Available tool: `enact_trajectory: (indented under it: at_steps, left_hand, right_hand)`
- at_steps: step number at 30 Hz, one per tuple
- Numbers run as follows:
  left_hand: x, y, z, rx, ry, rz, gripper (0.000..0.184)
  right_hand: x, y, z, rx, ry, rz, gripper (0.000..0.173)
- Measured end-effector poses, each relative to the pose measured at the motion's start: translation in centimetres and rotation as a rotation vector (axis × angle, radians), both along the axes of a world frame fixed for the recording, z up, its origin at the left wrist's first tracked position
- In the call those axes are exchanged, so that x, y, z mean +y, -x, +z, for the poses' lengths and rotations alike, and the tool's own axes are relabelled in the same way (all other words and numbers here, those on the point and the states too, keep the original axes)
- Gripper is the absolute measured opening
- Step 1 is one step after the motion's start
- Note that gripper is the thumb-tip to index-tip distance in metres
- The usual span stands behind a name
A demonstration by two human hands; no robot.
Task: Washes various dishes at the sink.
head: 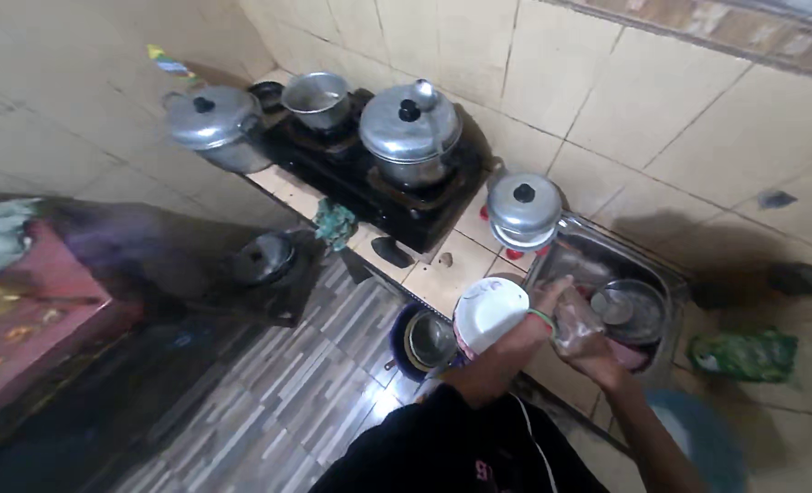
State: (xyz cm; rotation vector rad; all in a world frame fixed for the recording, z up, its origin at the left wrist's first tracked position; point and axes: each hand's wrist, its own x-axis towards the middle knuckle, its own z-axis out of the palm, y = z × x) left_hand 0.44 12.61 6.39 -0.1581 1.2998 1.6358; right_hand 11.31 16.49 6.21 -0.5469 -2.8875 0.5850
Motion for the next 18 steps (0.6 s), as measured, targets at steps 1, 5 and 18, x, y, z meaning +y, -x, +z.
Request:
enact_trajectory:
  at_steps: [1,5,18]
  left_hand:
    - [-0.1,0.1,0.2,0.032,0.002,-0.023,0.06]
    - [-0.3,1.5,-0.4,-0.023,-0.249,-0.066,0.046]
    - [0.9,1.8,1.2,0.116,-0.108,-0.156,0.064]
  right_hand:
    - [-0.2,0.5,0.3,-0.019,-0.007,-0.013,0.077]
    - [-0.7,1.1,0.7,0.294,0.552,-0.158,0.076]
    - [1.3,-0.1,2.7,-0.062,0.74,-0.309,0.058]
